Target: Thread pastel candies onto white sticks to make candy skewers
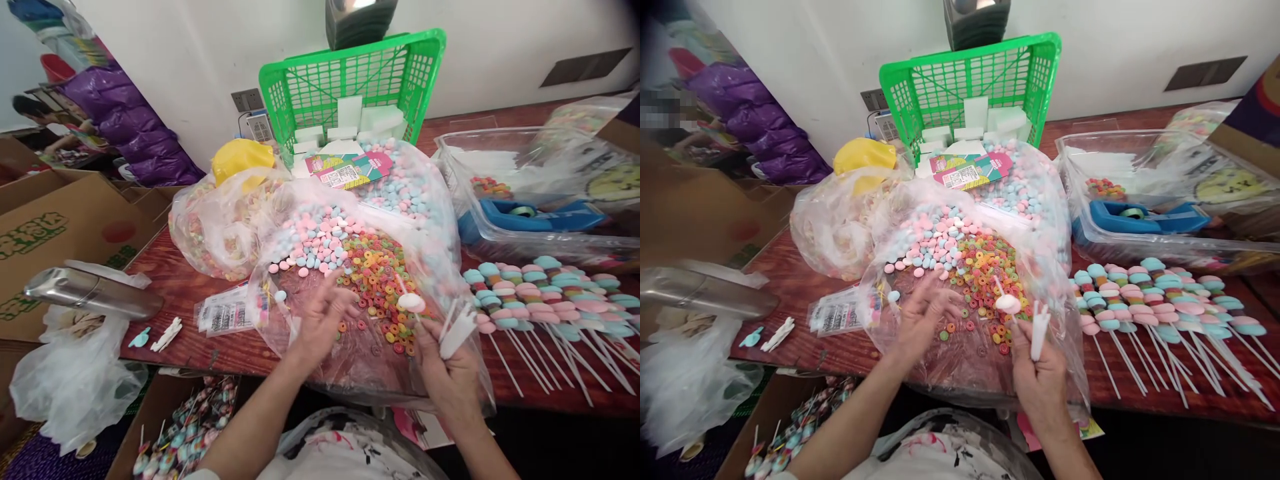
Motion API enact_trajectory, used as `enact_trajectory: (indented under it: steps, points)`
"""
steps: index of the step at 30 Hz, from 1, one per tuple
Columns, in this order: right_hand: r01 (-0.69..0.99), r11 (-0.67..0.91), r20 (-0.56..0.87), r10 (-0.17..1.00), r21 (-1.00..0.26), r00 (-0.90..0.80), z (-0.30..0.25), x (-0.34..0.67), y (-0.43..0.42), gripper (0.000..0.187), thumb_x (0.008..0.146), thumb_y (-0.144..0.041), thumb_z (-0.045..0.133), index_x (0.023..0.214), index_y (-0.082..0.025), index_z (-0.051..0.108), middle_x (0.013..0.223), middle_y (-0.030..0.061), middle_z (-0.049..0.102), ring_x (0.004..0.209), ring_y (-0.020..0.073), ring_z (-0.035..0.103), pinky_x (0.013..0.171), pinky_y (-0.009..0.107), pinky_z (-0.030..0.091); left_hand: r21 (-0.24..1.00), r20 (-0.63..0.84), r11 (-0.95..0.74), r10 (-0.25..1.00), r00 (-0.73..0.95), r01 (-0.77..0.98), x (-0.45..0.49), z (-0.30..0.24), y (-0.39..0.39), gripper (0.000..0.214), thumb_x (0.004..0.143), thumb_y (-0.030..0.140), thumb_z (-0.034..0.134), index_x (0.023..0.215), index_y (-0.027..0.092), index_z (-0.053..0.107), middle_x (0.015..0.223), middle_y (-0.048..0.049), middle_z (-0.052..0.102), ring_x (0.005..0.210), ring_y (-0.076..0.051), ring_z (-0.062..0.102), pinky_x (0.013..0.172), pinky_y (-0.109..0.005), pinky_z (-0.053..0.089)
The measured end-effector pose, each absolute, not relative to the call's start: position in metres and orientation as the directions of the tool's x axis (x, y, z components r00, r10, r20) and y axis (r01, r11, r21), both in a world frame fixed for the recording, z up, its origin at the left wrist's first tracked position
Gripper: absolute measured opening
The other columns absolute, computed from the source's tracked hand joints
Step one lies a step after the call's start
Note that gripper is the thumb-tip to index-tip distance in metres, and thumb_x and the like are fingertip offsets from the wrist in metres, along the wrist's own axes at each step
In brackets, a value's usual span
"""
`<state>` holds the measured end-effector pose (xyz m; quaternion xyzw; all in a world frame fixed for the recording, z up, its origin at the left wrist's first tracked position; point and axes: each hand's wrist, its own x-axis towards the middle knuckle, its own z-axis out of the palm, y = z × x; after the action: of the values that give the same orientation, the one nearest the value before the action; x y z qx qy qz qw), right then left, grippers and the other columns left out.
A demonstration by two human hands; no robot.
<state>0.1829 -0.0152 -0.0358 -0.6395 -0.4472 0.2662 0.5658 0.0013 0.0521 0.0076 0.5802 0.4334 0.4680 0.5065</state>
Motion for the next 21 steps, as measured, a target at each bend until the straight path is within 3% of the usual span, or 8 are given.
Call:
enact_trajectory:
  steps: [2,5,8,12,16,21]
  points:
    - [0.196,0.009,0.115,0.835,-0.981,0.539,-0.028,0.185,-0.014,0.03,0.083,-0.042,0.064,0.09,-0.014,0.073,0.051,-0.0032,0.053,0.044,0.0127,0.048,0.046,0.026,0.045,0.938,0.203,-0.253,0.955,0.215,0.238,-0.011,0.005,0.065,0.024,0.089,0.031,0.059,0.108,0.023,0.07,0.086,-0.0053,0.069,0.072,-0.018,0.06,0.071,-0.029,0.046]
    - [0.187,0.054,0.148,0.83,-0.981,0.537,-0.02,0.181,-0.015,0.031,0.082,-0.044,0.065,0.085,-0.014,0.072,0.051,-0.0033,0.053,0.045,0.0114,0.048,0.046,0.024,0.044,0.722,0.261,-0.486,0.851,0.456,0.493,-0.016,-0.006,0.071,0.012,0.084,0.025,0.064,0.089,0.021,0.074,0.083,-0.0081,0.066,0.081,-0.022,0.057,0.08,-0.034,0.043]
    - [0.225,0.11,0.203,0.87,-0.968,0.45,-0.015,0.177,-0.02,0.028,0.084,-0.041,0.064,0.085,-0.014,0.073,0.052,-0.003,0.052,0.046,0.0111,0.047,0.044,0.023,0.041,0.548,0.214,-0.556,0.815,0.539,0.624,-0.011,-0.019,0.067,0.014,0.085,0.025,0.062,0.091,0.019,0.073,0.091,-0.0114,0.062,0.09,-0.027,0.053,0.084,-0.039,0.041]
    - [0.187,0.127,0.19,0.907,-0.974,0.375,-0.013,0.184,-0.029,0.024,0.087,-0.037,0.063,0.093,-0.016,0.074,0.052,-0.0046,0.047,0.045,0.0095,0.042,0.042,0.022,0.037,0.442,0.111,-0.564,0.806,0.582,0.698,-0.007,-0.024,0.068,0.019,0.09,0.022,0.053,0.094,0.017,0.071,0.094,-0.0114,0.06,0.094,-0.027,0.051,0.087,-0.04,0.041]
    - [0.212,0.139,0.202,0.929,-0.967,0.311,-0.014,0.194,-0.037,0.02,0.089,-0.033,0.063,0.096,-0.017,0.074,0.053,-0.0055,0.045,0.046,0.0094,0.042,0.049,0.023,0.042,0.421,0.074,-0.581,0.787,0.612,0.697,-0.01,-0.02,0.082,0.019,0.09,0.021,0.053,0.093,0.016,0.071,0.093,-0.0092,0.061,0.091,-0.023,0.052,0.083,-0.036,0.043]
    - [0.245,0.115,0.183,0.943,-0.963,0.278,-0.019,0.196,-0.04,0.021,0.09,-0.034,0.06,0.091,-0.018,0.074,0.053,-0.0058,0.04,0.046,0.0096,0.04,0.048,0.023,0.041,0.578,0.104,-0.51,0.82,0.562,0.637,-0.005,-0.012,0.093,0.023,0.092,0.02,0.052,0.079,0.016,0.071,0.078,-0.0047,0.063,0.08,-0.018,0.055,0.079,-0.031,0.043]
